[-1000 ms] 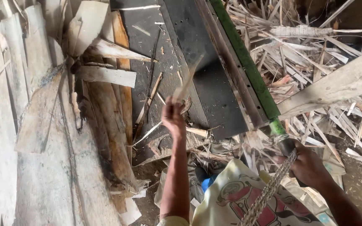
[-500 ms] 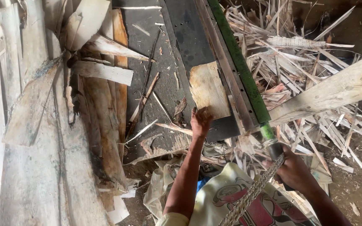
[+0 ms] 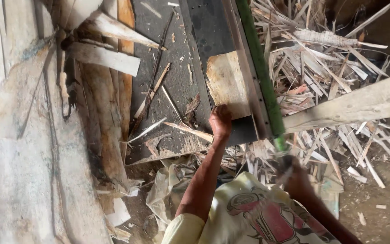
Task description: Cutting and trimming strips of wood bark or plant fiber using a manual guillotine cutter.
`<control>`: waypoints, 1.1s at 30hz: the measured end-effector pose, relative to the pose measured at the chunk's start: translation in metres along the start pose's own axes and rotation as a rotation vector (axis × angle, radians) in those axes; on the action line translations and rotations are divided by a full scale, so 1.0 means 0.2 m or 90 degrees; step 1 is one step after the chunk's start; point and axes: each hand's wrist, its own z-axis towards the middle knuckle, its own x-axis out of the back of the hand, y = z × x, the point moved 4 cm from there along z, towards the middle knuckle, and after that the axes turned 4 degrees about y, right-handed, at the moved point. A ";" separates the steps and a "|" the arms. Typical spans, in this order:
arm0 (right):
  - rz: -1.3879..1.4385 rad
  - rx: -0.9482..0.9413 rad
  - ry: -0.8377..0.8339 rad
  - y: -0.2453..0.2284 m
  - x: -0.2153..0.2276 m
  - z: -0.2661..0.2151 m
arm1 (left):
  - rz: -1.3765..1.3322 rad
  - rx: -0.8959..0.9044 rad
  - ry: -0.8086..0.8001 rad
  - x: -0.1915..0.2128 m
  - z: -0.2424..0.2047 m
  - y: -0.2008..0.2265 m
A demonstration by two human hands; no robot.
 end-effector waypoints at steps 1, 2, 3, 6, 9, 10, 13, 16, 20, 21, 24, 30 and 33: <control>-0.009 0.002 -0.007 -0.03 -0.04 0.01 | -0.004 0.003 0.010 0.00 -0.02 0.03; -0.041 -0.128 -0.014 -0.01 -0.08 0.04 | 0.171 -0.102 -0.001 -0.01 -0.03 0.09; -0.074 -0.258 -0.017 0.00 -0.11 0.05 | 0.349 -0.204 -0.011 -0.03 -0.04 0.14; -0.077 -0.215 -0.017 -0.05 -0.12 0.06 | 0.338 -0.149 -0.003 0.08 -0.02 0.12; -0.117 -0.093 0.026 0.02 -0.02 0.02 | 0.322 -0.069 -0.018 0.18 -0.01 0.10; -0.115 -0.087 0.026 -0.01 0.00 0.01 | 0.313 -0.048 -0.021 0.20 0.02 0.10; -0.113 0.116 0.038 -0.20 0.06 -0.03 | 0.296 -0.007 -0.023 0.22 0.04 0.21; -0.090 -0.113 -0.004 -0.28 0.08 -0.08 | 0.762 -0.148 0.026 0.12 -0.03 0.44; -0.095 -0.074 0.007 -0.28 0.11 -0.07 | 0.912 -0.118 -0.060 -0.01 -0.02 0.35; -0.098 -0.074 0.015 -0.30 0.12 -0.08 | 0.906 -0.076 -0.088 -0.02 -0.01 0.31; -0.095 -0.166 0.009 -0.41 0.15 -0.12 | 0.897 -0.100 -0.091 0.01 0.05 0.27; -0.110 -0.201 -0.007 -0.57 0.23 -0.17 | 0.852 -0.175 -0.141 0.08 0.17 0.06; -0.088 -0.201 -0.010 -0.59 0.26 -0.18 | 0.760 -0.254 -0.052 0.07 0.09 0.51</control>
